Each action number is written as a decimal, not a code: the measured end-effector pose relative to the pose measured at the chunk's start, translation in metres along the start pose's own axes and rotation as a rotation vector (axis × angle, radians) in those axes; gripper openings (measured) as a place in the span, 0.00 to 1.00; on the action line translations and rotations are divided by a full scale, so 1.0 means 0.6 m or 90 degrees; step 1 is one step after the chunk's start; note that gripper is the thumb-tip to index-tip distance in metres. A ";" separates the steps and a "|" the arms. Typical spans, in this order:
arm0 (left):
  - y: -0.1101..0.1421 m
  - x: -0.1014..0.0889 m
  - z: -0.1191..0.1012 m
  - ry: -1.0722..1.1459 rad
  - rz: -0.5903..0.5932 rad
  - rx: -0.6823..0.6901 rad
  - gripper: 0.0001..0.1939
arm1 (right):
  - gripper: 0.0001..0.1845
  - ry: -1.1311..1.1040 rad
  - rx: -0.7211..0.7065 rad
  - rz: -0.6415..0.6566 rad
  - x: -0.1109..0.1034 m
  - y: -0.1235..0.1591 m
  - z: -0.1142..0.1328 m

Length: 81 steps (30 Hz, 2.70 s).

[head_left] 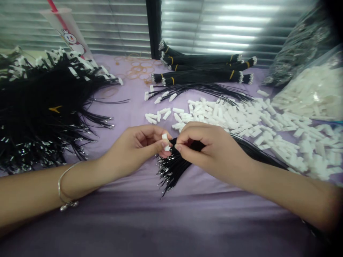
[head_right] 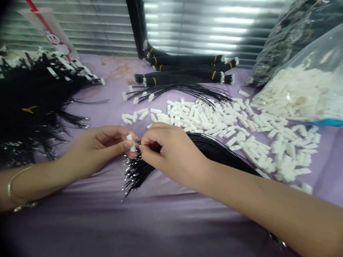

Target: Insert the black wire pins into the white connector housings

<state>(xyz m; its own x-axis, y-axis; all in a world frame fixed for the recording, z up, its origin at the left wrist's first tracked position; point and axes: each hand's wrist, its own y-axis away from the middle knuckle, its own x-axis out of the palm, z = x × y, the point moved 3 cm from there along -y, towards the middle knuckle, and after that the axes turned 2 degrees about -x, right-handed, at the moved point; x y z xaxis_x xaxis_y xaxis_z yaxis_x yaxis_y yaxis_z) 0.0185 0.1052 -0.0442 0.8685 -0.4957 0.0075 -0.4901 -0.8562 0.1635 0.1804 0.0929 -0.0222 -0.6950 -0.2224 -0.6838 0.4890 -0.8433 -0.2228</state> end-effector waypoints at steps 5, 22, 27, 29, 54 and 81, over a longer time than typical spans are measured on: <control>0.000 0.000 -0.001 -0.001 -0.001 -0.005 0.04 | 0.06 -0.068 0.023 -0.030 -0.007 0.003 -0.003; 0.000 0.001 -0.001 0.014 -0.010 -0.022 0.03 | 0.08 -0.004 -0.019 -0.012 0.006 -0.002 -0.001; -0.001 0.001 0.000 0.005 -0.014 -0.025 0.04 | 0.07 0.032 -0.004 0.015 0.006 0.000 -0.002; -0.001 0.000 -0.001 0.002 -0.016 -0.024 0.04 | 0.06 0.038 -0.002 0.022 0.005 0.002 -0.001; 0.001 0.004 0.001 -0.010 -0.012 -0.022 0.06 | 0.03 0.038 0.049 0.041 0.005 0.006 -0.002; -0.002 0.002 0.005 -0.001 -0.008 -0.010 0.08 | 0.06 -0.022 0.096 0.035 0.001 0.004 -0.010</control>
<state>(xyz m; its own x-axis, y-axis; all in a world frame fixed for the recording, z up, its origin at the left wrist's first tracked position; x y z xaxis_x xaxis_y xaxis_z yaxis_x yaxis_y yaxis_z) 0.0199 0.1054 -0.0474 0.8741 -0.4858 0.0035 -0.4785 -0.8597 0.1787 0.1842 0.0938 -0.0276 -0.6878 -0.2850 -0.6676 0.4445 -0.8925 -0.0770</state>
